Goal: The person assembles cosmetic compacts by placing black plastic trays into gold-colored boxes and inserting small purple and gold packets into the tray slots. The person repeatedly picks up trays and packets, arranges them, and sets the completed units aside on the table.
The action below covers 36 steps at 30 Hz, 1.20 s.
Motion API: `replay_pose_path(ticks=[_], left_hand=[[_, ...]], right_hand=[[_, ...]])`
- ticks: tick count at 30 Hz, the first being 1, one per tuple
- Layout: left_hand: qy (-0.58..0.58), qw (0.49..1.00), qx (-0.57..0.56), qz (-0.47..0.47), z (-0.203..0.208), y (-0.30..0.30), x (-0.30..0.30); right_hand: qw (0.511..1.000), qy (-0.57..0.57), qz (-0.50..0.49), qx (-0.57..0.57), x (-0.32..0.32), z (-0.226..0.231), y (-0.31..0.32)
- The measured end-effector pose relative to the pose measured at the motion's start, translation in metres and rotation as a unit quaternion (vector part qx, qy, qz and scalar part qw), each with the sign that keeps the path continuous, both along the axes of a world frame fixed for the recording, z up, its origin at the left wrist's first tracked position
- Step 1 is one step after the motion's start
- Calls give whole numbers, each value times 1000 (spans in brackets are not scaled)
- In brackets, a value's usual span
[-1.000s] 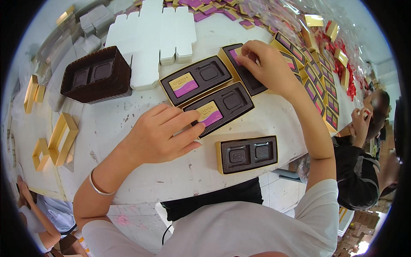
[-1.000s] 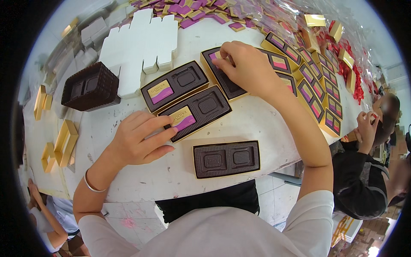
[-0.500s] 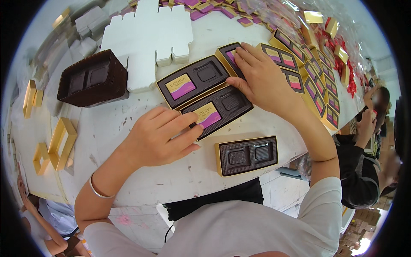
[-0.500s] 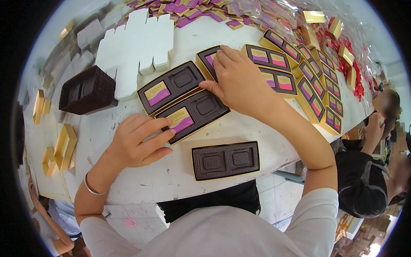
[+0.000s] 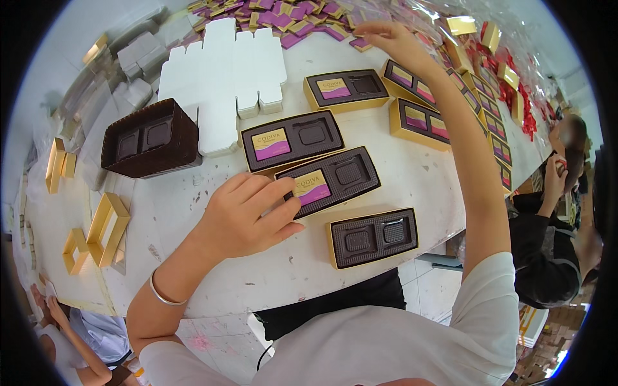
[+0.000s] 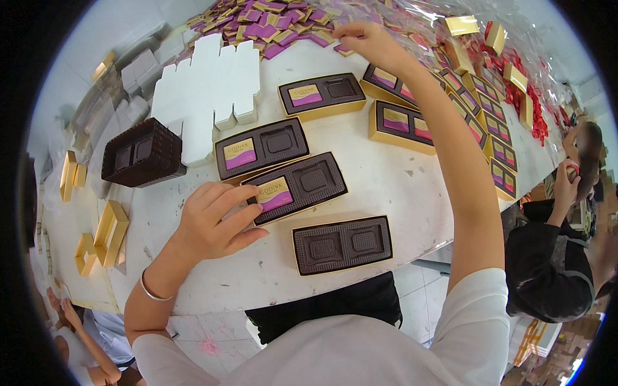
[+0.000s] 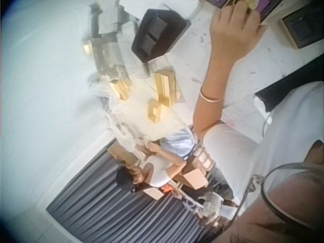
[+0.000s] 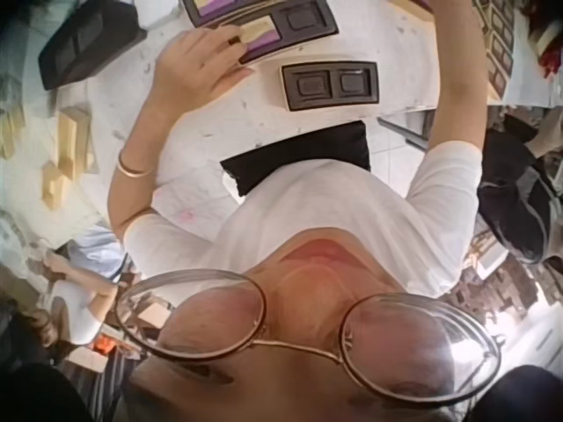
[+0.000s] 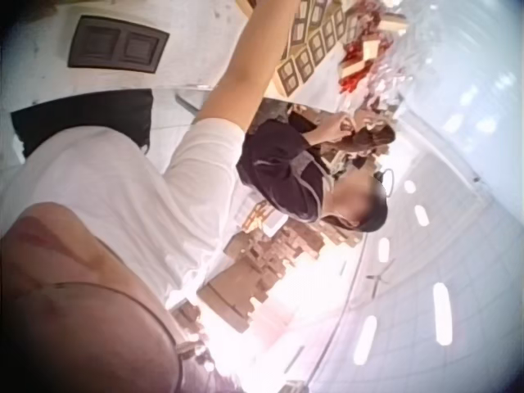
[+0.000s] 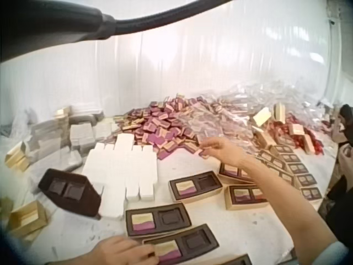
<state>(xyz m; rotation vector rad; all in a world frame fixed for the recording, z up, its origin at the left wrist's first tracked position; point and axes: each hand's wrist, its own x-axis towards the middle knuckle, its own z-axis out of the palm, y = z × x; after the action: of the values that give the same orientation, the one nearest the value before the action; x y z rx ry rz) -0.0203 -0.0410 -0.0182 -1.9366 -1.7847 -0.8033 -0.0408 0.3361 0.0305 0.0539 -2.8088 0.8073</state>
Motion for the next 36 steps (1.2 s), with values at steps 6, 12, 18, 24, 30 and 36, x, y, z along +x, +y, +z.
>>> replay_pose_path(ticks=[6, 12, 18, 24, 30, 36], left_hand=[[3, 1000, 4, -16, 2, -3, 2], [29, 999, 29, -34, 3, -2, 4], [41, 996, 29, -67, -6, -6, 8], [55, 993, 2, -106, 0, 3, 33], [102, 991, 4, -88, -3, 4, 43], [85, 992, 8, -97, 0, 8, 42]], right_hand=[[960, -6, -95, 265, -47, -42, 15], [996, 74, -47, 6, 12, -8, -15], [993, 54, 80, 63, 207, 14, -157], [983, 139, 80, 91, 235, -22, -200], [992, 113, 58, 14, 232, -23, -202], [991, 104, 66, -49, 218, -15, -182]])
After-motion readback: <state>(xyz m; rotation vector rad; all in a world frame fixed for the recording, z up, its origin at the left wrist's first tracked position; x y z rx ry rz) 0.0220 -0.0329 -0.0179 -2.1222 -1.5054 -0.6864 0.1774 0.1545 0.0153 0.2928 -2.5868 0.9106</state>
